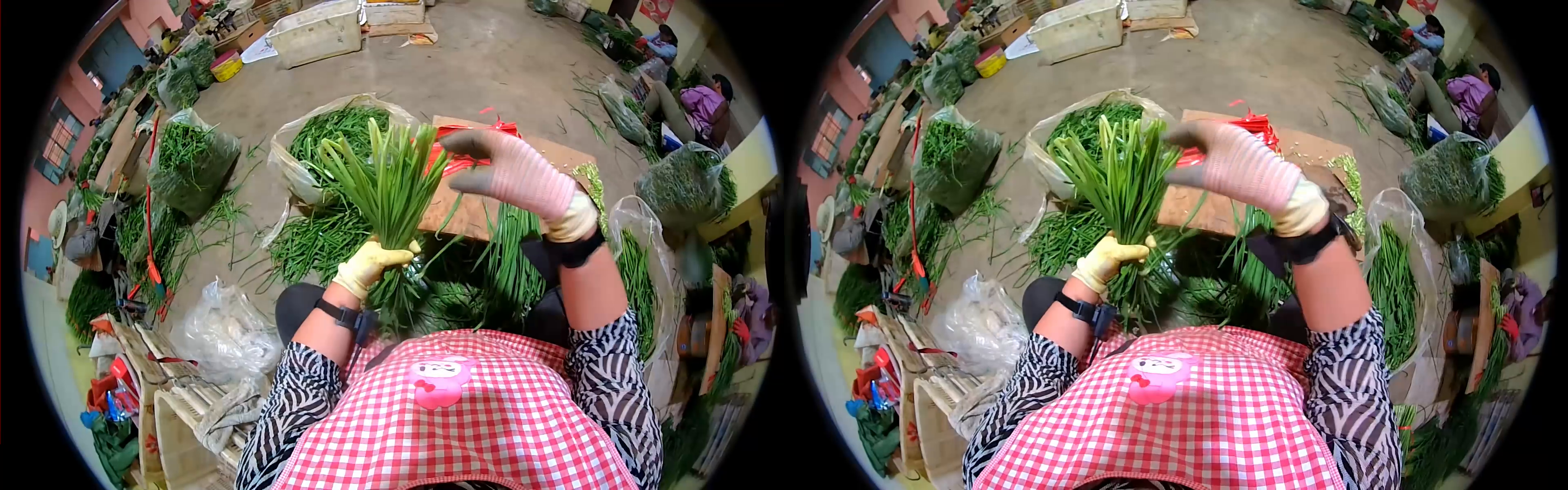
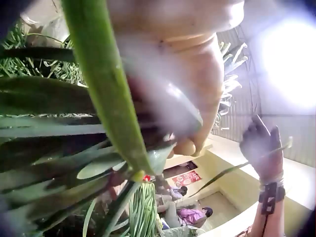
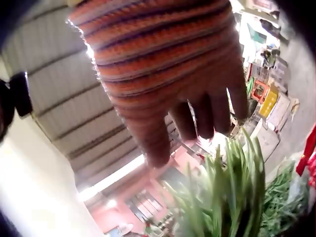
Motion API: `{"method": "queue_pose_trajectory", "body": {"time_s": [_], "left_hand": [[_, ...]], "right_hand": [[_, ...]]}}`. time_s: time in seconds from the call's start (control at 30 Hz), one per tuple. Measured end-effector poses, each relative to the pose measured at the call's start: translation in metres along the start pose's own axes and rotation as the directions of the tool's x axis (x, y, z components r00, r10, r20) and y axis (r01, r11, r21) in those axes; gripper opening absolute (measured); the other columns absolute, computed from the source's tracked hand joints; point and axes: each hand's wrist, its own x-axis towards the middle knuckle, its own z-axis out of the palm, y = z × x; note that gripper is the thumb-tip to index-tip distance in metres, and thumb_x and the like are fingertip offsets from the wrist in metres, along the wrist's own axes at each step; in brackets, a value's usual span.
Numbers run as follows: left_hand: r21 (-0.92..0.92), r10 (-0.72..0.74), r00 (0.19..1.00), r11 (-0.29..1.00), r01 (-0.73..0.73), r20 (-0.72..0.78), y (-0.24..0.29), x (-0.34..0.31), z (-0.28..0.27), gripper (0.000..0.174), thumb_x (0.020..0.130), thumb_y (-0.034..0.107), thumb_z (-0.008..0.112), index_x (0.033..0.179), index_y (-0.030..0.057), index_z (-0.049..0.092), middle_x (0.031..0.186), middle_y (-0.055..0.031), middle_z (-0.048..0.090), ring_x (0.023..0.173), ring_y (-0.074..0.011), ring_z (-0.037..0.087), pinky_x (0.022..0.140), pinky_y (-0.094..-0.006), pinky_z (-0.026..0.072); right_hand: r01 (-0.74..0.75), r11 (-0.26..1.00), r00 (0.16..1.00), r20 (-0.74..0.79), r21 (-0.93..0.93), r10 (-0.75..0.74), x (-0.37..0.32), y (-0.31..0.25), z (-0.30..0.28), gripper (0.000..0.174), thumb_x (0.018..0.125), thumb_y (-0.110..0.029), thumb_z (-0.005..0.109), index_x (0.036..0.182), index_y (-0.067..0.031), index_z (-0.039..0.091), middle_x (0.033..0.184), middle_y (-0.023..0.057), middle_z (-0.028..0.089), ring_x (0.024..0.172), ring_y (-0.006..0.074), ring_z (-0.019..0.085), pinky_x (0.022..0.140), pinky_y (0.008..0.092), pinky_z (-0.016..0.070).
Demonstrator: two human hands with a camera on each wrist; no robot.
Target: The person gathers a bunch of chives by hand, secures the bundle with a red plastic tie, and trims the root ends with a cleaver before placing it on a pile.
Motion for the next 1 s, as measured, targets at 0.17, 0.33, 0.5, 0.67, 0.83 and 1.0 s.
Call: {"method": "queue_pose_trajectory", "body": {"time_s": [0.17,0.33,0.5,0.67,0.83,1.0], "left_hand": [[0.074,-0.013,0.999,0.997,0.009,0.048,0.005,-0.003,0.009,0.026,0.084,0.011,0.077,0.109,0.0060,0.074,0.096,-0.0001,0.072,0.079,-0.0108,0.062,0.071,-0.0273,0.0479],[0.012,-0.063,0.998,0.998,0.063,0.017,0.000,-0.002,0.008,0.028,0.083,0.011,0.079,0.109,0.0040,0.074,0.096,-0.0010,0.073,0.080,-0.0118,0.063,0.072,-0.0260,0.0483],[0.014,0.011,1.000,1.000,-0.011,0.003,-0.007,0.002,-0.002,0.026,0.086,0.007,0.078,0.111,0.0006,0.073,0.099,-0.0039,0.073,0.081,-0.0126,0.064,0.073,-0.0282,0.0512],[0.004,0.039,0.998,0.999,-0.039,-0.040,-0.007,0.008,0.008,0.027,0.085,0.007,0.079,0.111,0.0013,0.074,0.097,-0.0026,0.073,0.081,-0.0122,0.064,0.073,-0.0273,0.0509],[0.017,0.063,0.997,0.998,-0.062,-0.048,-0.014,0.010,0.011,0.029,0.084,0.007,0.080,0.113,0.0032,0.075,0.098,-0.0013,0.074,0.083,-0.0121,0.064,0.076,-0.0276,0.0511],[0.029,-0.013,0.996,1.000,0.010,0.085,-0.002,0.003,0.007,0.023,0.087,0.011,0.076,0.108,0.0036,0.073,0.096,-0.0001,0.071,0.084,-0.0116,0.064,0.077,-0.0276,0.0500]], "right_hand": [[-0.080,0.838,0.997,-0.055,-0.540,0.060,0.046,0.020,0.025,0.040,0.089,-0.032,0.074,0.120,-0.0061,0.073,0.106,0.0193,0.075,0.100,0.0349,0.071,0.093,0.0420,0.0557],[-0.190,0.956,0.954,-0.273,-0.225,0.125,0.041,0.032,0.013,0.030,0.094,-0.031,0.069,0.103,-0.0040,0.076,0.094,0.0190,0.076,0.087,0.0342,0.073,0.082,0.0412,0.0576],[0.164,0.982,0.980,-0.100,-0.096,-0.174,0.017,0.010,-0.002,0.024,0.087,-0.020,0.074,0.107,-0.0074,0.077,0.120,0.0153,0.074,0.103,0.0361,0.071,0.094,0.0420,0.0559],[0.057,0.812,0.964,-0.179,-0.581,-0.196,0.024,0.006,0.039,0.036,0.084,-0.029,0.077,0.114,-0.0084,0.076,0.146,0.0196,0.058,0.138,0.0353,0.051,0.117,0.0520,0.0364],[-0.159,0.769,0.984,-0.167,-0.619,0.070,0.035,0.019,0.068,0.048,0.077,-0.039,0.081,0.114,-0.0091,0.078,0.150,0.0191,0.054,0.144,0.0377,0.045,0.122,0.0547,0.0281],[-0.140,0.974,0.970,-0.222,-0.179,0.098,0.038,0.057,0.069,0.035,0.084,-0.037,0.078,0.101,-0.0066,0.080,0.130,0.0193,0.067,0.125,0.0322,0.060,0.112,0.0456,0.0410]]}}
